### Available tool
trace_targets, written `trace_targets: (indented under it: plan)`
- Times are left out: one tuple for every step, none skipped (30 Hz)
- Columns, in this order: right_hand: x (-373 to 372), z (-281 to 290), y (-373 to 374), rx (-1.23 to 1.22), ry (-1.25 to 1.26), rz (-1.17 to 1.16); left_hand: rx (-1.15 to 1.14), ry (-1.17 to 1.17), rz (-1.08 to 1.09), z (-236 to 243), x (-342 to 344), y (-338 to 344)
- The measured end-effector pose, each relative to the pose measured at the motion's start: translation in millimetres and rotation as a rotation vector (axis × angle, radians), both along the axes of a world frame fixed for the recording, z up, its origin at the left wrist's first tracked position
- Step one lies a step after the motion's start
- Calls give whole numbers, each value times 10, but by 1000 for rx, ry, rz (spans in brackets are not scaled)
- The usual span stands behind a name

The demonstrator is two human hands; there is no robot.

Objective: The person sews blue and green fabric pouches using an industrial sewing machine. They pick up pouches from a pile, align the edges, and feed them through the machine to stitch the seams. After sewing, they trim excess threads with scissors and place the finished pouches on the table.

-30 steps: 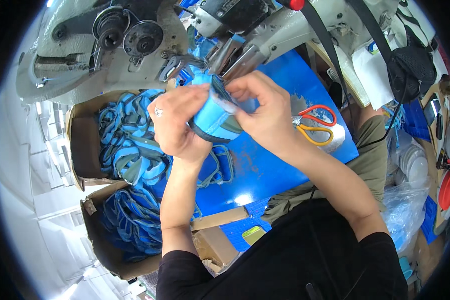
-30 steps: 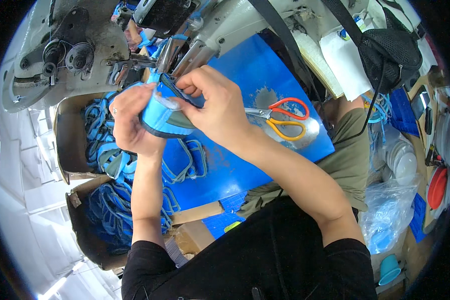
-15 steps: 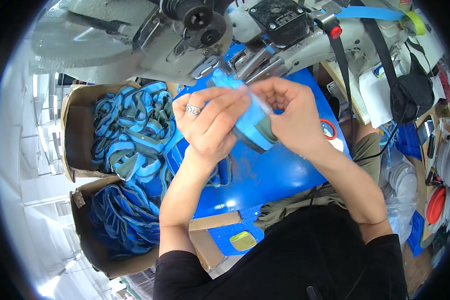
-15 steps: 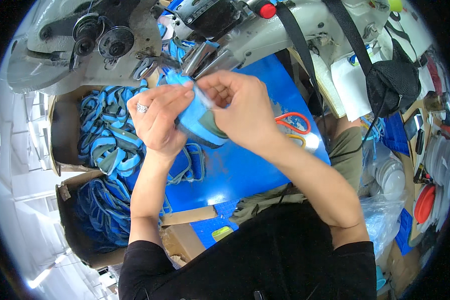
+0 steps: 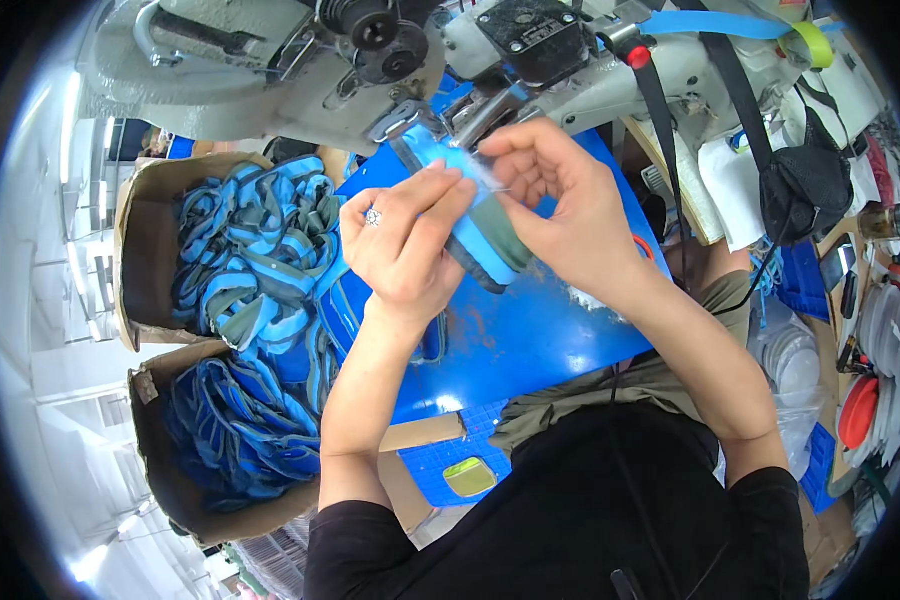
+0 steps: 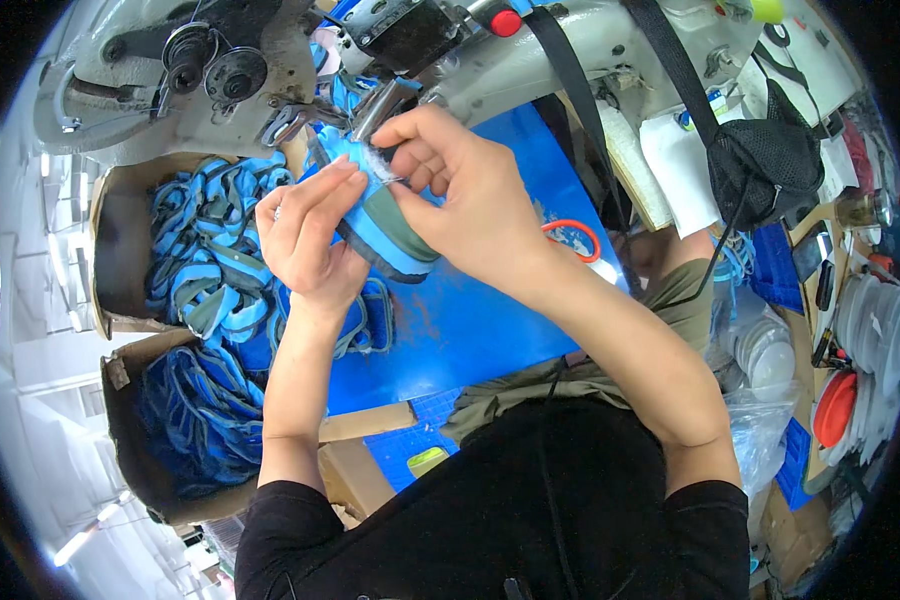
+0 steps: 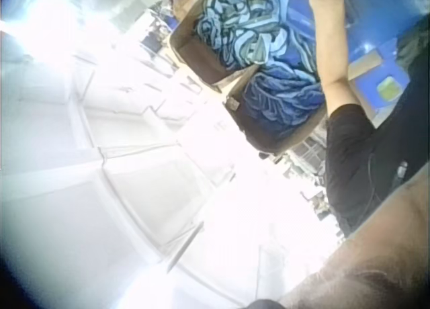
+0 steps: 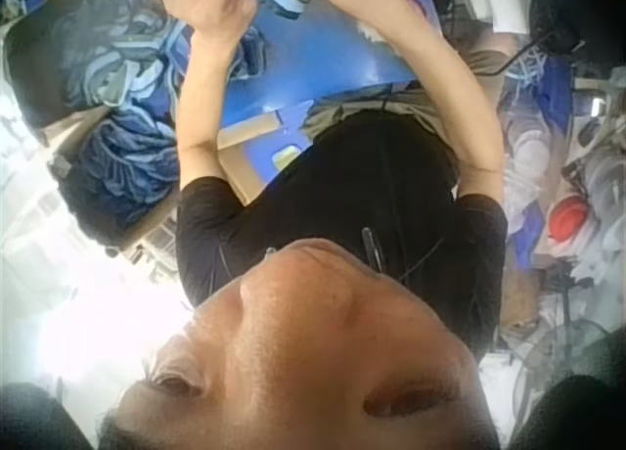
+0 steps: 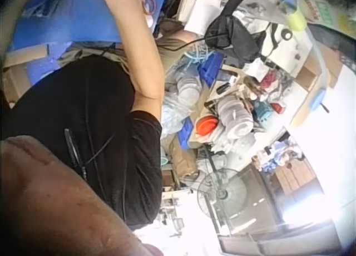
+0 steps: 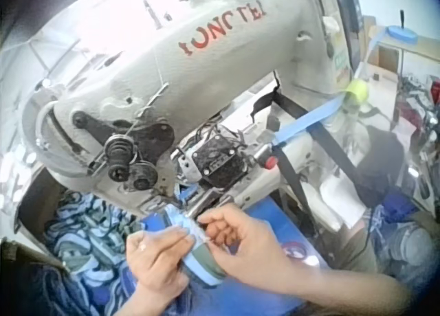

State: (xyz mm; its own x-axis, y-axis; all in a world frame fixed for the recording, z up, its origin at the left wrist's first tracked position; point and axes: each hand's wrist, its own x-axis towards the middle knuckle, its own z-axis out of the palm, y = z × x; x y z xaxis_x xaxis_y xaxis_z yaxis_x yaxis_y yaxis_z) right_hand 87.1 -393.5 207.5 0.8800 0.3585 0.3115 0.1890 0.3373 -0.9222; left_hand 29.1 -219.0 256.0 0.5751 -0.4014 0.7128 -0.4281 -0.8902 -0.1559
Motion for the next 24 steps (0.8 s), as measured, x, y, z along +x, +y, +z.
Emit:
trace_targets:
  plan:
    - [7,-2,-11,-20,-49,-4,5,9,15,7,-23,-17]
    - [9,-4,-21,-40,-98,-7,9,18,30,22,-43,-38]
    - [-4,-1,-31,-32,-44,-7,12,29,43,34,-54,-60]
    - [-24,5,-34,-23,10,-6,25,30,33,49,-55,-78]
    - [-38,1,-40,-14,64,-6,38,30,21,69,-51,-91]
    - [-45,-29,-48,-33,67,16,54,34,10,75,-53,-102]
    - [-40,-66,-55,-51,69,38,54,40,-9,72,-52,-108]
    - [-42,-98,-61,-70,72,60,53,45,-28,65,-46,-112]
    - [-50,-95,-69,-81,71,61,55,50,-44,65,-46,-114]
    - [-57,-71,-82,-93,70,62,37,46,-48,49,-41,-112]
    - [-71,-63,-84,-105,69,62,18,42,-52,25,-37,-106]
    - [-85,-75,-84,-78,87,63,-3,36,-60,6,-34,-115]
    - [-103,-87,-77,-52,106,64,-9,52,-51,3,-45,-131]
    - [-120,-97,-71,-25,124,65,-9,74,-39,15,-58,-148]
    - [-133,-105,-70,-4,164,82,-11,95,-26,36,-72,-167]
    - [-147,-114,-68,16,204,99,-14,116,-12,59,-84,-181]
    - [-159,-122,-62,37,245,116,-49,137,-7,84,-95,-182]
    - [-180,-138,-56,59,255,127,-172,193,3,89,-140,-188]
    - [-174,-136,-51,81,266,138,-286,255,3,102,-152,-175]
    - [-167,-126,-47,103,278,149,-401,316,5,121,-146,-151]
    - [-152,-99,-51,113,304,162,-508,397,-16,153,-147,-130]
    - [-160,-128,-35,128,304,165,-708,448,-58,114,-152,-145]
    - [-171,-159,-21,142,305,168,-736,481,-44,126,-183,-154]
    - [-174,-175,-12,156,300,173,-765,509,-31,160,-204,-153]
